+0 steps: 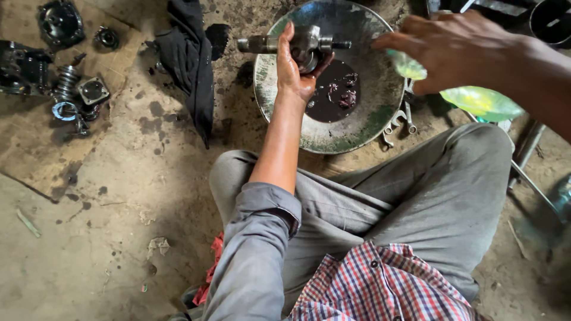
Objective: The person cleans and handles metal mechanical components, including a shaft and housing, by dipping them into a bowl of dark liquid and wiping them with their hands. They then fit a small metal piece into the housing while holding the assembly over the bowl.
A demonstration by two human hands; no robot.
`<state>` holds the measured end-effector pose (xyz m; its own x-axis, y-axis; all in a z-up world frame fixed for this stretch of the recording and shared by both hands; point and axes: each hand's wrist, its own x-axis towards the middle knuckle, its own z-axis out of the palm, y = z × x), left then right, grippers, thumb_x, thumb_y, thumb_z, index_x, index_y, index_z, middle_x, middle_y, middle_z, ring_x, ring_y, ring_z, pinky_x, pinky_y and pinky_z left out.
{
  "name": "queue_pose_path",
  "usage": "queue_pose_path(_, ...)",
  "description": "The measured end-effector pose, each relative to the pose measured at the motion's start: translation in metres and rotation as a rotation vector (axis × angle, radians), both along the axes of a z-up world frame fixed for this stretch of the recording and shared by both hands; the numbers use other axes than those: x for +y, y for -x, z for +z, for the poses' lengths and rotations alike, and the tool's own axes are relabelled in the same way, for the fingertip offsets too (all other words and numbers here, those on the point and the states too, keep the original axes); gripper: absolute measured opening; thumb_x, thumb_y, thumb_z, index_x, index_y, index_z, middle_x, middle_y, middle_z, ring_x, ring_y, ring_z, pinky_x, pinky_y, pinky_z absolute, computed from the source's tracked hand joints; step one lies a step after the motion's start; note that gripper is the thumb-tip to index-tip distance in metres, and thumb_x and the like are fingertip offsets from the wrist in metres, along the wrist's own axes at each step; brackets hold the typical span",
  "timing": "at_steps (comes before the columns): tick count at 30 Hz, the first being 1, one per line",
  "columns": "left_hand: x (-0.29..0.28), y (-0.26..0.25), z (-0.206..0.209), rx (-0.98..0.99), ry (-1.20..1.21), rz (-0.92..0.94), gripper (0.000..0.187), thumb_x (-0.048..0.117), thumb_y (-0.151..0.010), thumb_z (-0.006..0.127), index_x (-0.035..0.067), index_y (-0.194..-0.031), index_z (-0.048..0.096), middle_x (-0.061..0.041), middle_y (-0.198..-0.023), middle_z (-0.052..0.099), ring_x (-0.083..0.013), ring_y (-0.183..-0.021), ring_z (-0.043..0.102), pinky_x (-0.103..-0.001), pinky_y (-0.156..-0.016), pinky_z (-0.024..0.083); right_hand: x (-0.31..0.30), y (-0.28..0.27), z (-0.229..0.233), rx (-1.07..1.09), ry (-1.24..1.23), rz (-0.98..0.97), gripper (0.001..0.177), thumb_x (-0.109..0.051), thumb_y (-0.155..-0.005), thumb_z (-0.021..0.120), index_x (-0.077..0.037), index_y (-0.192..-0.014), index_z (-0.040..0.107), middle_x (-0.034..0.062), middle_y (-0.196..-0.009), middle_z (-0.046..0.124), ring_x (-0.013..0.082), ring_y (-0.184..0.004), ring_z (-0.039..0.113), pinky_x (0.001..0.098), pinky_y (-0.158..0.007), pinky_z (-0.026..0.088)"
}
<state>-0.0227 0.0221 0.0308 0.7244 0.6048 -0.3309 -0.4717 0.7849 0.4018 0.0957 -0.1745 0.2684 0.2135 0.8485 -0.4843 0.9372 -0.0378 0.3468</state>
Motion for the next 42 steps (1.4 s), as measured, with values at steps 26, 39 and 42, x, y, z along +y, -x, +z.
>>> queue_pose_path(26,-0.030,-0.021,0.011,0.173,0.014,-0.112,0.065,0.026,-0.087,0.077,0.006,-0.141,0.045,-0.024,-0.123,0.063,-0.0346,-0.105,0.069,-0.046,-0.082,0.066,0.058,0.025,0.004,-0.164,0.021,0.233,0.116,-0.061,-0.068,0.084,-0.032,-0.164,0.027,0.0112,-0.148,0.050,0.0312,-0.115,0.068,0.0455,-0.091,0.060)
queue_pose_path(39,-0.044,-0.020,0.006,-0.007,-0.132,-0.185,0.071,0.020,-0.083,0.074,0.010,-0.144,0.039,-0.021,-0.126,0.064,-0.0324,-0.106,0.071,-0.049,-0.082,0.061,0.052,0.015,-0.002,-0.267,0.052,0.332,0.120,-0.067,-0.068,0.082,-0.034,-0.166,0.022,0.0107,-0.150,0.049,0.0310,-0.122,0.064,0.0433,-0.089,0.061)
queue_pose_path(42,-0.039,-0.021,0.007,0.100,-0.183,-0.125,0.069,0.024,-0.082,0.081,0.000,-0.135,0.045,-0.018,-0.122,0.067,-0.0316,-0.106,0.072,-0.044,-0.079,0.063,0.048,0.017,0.008,-0.241,0.119,0.247,0.116,-0.062,-0.073,0.081,-0.034,-0.167,0.019,0.0087,-0.150,0.049,0.0291,-0.121,0.065,0.0432,-0.092,0.060)
